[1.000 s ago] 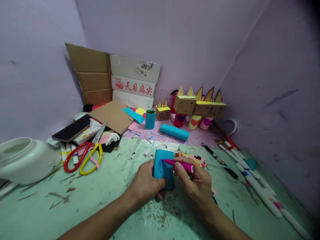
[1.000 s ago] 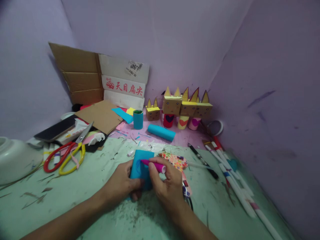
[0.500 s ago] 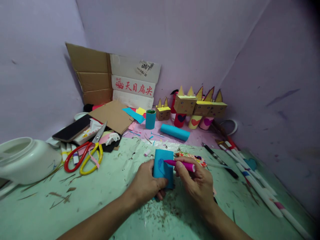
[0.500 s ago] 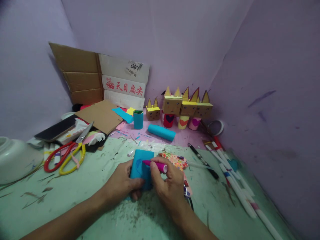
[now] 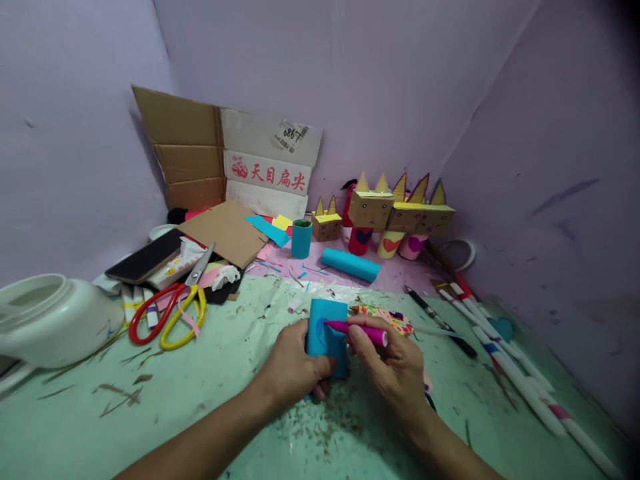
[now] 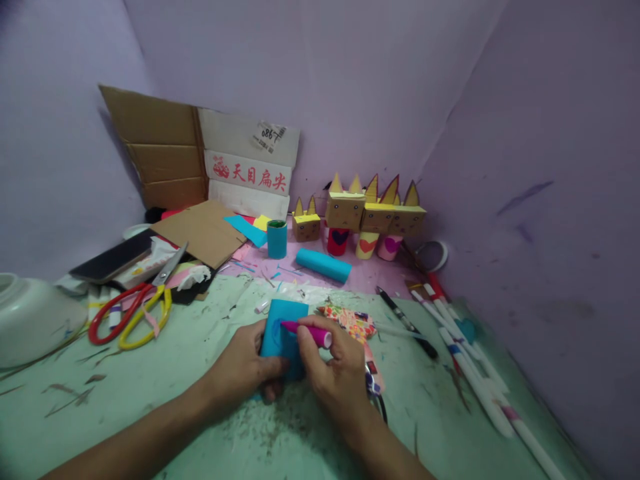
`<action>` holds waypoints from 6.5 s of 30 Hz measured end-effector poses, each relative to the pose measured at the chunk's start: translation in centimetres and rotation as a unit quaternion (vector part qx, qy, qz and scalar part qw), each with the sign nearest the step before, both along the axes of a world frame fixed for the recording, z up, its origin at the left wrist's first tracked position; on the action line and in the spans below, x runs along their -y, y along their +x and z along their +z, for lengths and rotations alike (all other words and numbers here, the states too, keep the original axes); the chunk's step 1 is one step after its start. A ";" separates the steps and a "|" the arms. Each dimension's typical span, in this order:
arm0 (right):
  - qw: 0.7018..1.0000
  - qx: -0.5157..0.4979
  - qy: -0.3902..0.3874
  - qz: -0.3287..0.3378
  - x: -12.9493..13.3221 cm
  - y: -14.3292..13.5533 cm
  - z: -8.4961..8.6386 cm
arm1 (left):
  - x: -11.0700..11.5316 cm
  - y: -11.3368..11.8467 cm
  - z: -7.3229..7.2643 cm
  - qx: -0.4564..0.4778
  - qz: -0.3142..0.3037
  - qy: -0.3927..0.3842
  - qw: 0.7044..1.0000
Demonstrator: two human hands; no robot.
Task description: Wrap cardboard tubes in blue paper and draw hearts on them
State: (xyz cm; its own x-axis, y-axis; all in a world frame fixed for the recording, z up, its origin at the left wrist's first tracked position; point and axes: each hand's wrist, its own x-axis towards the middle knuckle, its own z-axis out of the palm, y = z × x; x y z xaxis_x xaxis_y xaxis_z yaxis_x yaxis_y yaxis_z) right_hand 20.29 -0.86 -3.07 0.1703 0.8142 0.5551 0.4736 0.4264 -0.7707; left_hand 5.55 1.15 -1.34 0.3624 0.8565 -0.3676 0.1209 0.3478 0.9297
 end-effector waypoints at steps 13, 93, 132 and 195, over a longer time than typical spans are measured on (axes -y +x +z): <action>0.998 0.044 0.032 0.033 0.2 0.0 0.3 | -0.1 0.0 -0.5 0.011 0.001 0.005 1.000; 0.997 0.017 -0.034 0.069 -0.2 0.2 -0.1 | -0.5 -0.3 -0.2 0.041 0.005 -0.024 0.999; 0.995 0.067 0.034 0.072 0.1 0.2 0.5 | -0.6 -0.4 -1.0 0.048 0.008 -0.019 0.999; 0.995 0.078 0.037 0.050 -0.1 0.1 0.9 | -0.4 -0.4 -0.5 0.039 -0.004 -0.014 0.999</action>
State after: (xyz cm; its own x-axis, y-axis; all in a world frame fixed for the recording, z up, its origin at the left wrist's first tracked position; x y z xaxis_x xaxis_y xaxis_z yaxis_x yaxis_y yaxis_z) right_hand 20.36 -0.74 -2.12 -0.0019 0.7788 0.6273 0.5379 0.5296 -0.6559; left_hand 5.15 1.54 -1.89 0.3980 0.8426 -0.3627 0.0521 0.3740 0.9260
